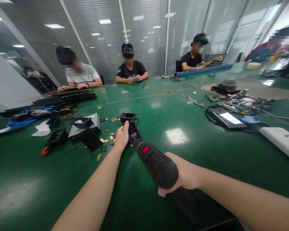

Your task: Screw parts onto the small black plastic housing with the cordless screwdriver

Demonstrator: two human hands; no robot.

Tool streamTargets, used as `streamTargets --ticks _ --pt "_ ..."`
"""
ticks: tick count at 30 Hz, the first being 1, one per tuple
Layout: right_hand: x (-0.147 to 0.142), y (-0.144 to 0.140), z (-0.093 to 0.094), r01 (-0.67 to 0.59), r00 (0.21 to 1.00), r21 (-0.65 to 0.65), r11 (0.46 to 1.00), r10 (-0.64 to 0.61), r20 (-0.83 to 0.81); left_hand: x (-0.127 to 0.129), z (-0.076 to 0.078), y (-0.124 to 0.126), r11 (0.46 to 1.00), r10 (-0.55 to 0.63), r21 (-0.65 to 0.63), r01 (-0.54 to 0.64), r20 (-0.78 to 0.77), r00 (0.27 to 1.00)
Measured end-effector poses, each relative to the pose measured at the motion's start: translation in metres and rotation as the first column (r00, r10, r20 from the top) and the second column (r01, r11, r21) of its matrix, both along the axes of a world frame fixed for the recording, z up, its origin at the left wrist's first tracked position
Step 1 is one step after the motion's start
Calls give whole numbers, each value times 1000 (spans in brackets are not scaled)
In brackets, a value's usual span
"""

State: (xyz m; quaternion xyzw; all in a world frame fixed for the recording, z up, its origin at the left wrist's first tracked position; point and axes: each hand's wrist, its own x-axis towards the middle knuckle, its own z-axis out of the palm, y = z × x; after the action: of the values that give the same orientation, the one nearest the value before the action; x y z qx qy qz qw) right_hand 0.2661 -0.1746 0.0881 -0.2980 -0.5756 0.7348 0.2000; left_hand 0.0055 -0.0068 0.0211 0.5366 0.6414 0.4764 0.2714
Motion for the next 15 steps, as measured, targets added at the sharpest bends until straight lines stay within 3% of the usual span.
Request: streamTargets --ticks 15 --pt "0 1 0 -5 1000 12 1000 5 6 2 4 -2 1000 -6 -6 6 53 999"
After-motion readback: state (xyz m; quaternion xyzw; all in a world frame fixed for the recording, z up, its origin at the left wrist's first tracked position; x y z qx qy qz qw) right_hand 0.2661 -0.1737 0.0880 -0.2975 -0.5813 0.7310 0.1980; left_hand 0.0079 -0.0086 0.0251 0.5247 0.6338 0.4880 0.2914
